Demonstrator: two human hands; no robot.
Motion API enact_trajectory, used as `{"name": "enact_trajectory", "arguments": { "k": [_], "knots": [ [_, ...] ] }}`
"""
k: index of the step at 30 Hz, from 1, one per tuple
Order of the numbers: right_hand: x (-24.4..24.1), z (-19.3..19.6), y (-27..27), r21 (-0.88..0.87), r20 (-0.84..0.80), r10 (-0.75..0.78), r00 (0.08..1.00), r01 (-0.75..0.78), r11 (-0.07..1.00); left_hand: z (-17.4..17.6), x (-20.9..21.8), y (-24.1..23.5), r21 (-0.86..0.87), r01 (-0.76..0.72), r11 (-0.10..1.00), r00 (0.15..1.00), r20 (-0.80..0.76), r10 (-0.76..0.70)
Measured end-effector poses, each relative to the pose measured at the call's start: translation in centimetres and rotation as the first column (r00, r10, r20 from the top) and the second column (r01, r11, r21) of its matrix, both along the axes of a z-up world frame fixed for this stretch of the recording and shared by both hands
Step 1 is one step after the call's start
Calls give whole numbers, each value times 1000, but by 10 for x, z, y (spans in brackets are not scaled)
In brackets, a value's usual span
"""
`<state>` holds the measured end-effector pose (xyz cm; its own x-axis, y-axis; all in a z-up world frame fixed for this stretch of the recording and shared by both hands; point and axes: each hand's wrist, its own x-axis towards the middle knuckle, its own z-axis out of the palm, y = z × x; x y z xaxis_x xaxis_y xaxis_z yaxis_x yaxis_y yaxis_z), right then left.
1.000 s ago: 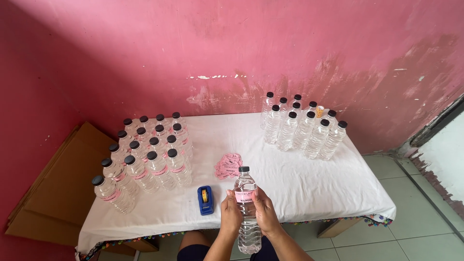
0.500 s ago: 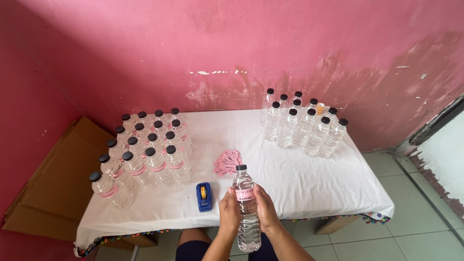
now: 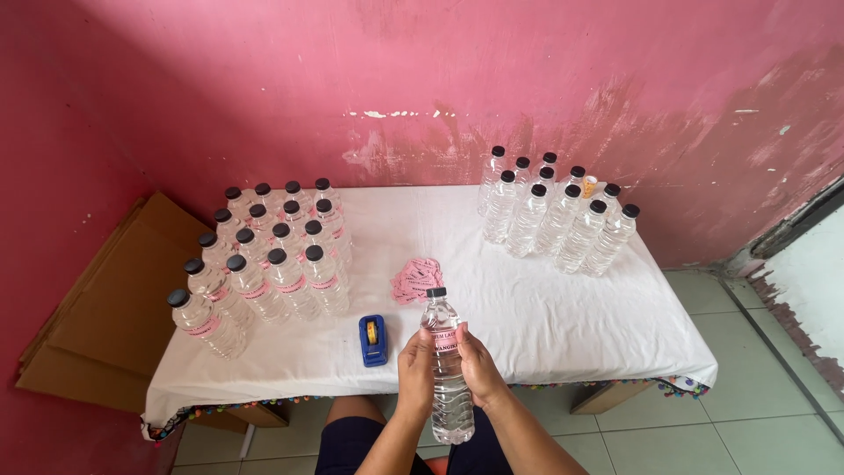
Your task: The person applies pink paper labels to clear plastic water bottles using a blue tape dispenser. They place each labeled bottle into a growing stack on the table. The person handles bottles one at a time, smoothing the label and then stacking the finished bottle.
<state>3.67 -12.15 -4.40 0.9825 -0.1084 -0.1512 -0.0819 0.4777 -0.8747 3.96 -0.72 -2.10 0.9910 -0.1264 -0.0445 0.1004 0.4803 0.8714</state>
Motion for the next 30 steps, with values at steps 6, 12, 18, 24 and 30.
{"name": "enact_trajectory", "arguments": {
  "k": [6,12,18,24,30],
  "knots": [
    [4,-15,-1,135,-144,-60,988,79,988,-14,0,2,-37,-13,999,999,50,15],
    [-9,6,1,301,88,227,970,-243,922,6,-2,12,-188,46,981,999,-8,-48],
    [-21,9,12,145,239,38,970,-74,987,9,-5,13,-303,134,944,990,90,-111],
    [-20,19,15,115,213,60,975,-86,990,3,-2,12,-303,104,947,995,37,-97],
    [-18,27,14,137,194,98,976,-126,983,-1,1,14,-283,93,955,994,-29,-106]
  ]
}}
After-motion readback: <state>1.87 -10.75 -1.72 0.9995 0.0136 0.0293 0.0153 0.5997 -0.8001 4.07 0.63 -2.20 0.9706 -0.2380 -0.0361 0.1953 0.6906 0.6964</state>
